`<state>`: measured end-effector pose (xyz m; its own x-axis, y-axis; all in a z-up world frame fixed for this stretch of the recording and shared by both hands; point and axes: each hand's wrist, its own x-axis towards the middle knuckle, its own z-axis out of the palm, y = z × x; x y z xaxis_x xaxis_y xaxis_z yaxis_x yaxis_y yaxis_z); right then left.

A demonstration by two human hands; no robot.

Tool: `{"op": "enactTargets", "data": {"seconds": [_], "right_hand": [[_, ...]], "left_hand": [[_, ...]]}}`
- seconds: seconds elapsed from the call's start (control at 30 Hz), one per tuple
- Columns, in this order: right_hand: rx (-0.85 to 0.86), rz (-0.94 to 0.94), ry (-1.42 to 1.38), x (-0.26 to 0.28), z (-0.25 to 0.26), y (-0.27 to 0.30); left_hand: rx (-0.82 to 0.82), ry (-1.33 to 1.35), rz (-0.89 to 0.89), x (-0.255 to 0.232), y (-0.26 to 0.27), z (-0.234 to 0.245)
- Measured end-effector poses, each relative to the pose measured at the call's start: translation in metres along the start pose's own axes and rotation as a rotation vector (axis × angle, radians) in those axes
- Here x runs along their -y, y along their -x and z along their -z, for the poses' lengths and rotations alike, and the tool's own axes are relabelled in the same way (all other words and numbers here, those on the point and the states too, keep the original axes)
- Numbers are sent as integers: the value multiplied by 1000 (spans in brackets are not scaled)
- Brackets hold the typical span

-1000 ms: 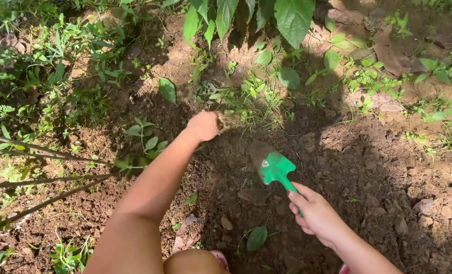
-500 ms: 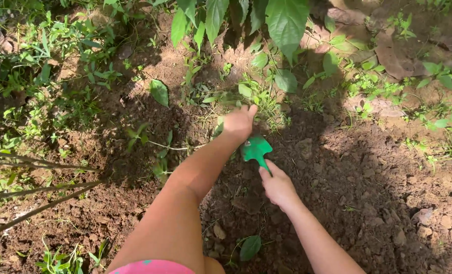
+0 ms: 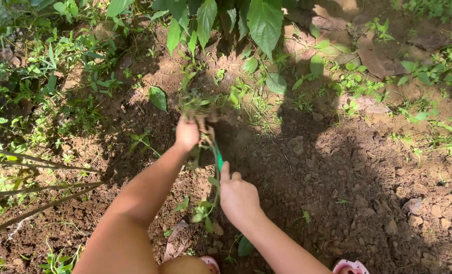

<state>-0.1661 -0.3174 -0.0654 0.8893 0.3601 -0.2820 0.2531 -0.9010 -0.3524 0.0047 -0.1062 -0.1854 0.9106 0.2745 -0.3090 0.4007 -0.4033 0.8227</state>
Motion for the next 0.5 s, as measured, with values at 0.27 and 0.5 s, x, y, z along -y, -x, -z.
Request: {"op": "enactTargets", "data": {"seconds": [0.27,0.5], "right_hand": [[64,1,-111,1,55,35],[-58,-51,-236,-38,39,36]], "left_hand": [[-222,538,141,-54,15,175],[-220,94,320,-58,20,191]]}}
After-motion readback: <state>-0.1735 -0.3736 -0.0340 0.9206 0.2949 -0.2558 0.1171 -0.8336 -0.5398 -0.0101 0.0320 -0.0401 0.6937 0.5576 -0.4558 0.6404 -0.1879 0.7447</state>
